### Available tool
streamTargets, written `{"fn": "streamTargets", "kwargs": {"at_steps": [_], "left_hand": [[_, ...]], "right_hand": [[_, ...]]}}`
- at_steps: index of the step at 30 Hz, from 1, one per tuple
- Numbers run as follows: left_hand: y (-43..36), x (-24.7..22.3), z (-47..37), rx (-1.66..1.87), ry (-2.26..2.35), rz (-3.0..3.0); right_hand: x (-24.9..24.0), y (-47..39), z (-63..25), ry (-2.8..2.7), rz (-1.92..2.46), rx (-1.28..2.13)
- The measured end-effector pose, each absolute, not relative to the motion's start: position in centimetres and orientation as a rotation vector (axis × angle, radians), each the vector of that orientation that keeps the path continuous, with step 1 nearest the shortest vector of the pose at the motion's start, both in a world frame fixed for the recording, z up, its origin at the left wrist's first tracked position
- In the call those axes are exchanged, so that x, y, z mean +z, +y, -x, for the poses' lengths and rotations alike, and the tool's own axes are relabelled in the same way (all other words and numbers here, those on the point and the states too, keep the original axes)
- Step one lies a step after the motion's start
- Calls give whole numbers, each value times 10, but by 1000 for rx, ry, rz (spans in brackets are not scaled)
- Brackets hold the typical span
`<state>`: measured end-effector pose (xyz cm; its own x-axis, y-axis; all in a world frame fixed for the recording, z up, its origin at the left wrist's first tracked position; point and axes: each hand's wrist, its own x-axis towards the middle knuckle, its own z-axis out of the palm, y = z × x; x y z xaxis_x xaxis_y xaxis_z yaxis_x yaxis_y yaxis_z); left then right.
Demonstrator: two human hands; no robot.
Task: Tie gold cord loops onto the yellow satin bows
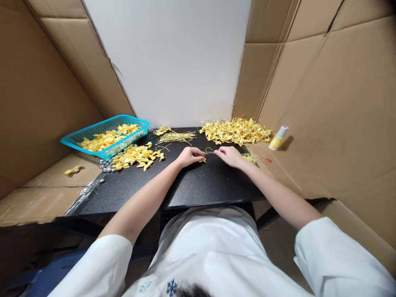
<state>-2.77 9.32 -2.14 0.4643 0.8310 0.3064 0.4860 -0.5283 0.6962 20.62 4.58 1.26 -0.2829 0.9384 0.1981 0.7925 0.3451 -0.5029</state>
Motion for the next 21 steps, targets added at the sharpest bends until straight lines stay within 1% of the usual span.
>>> {"fn": "streamTargets", "kwargs": {"at_steps": [6,21], "left_hand": [[90,-22,26,930,993,-2219],[90,-22,25,924,1024,-2103]], "right_hand": [[-5,49,-207,-2267,1531,321],[-6,48,-197,-2297,1693,148]]}}
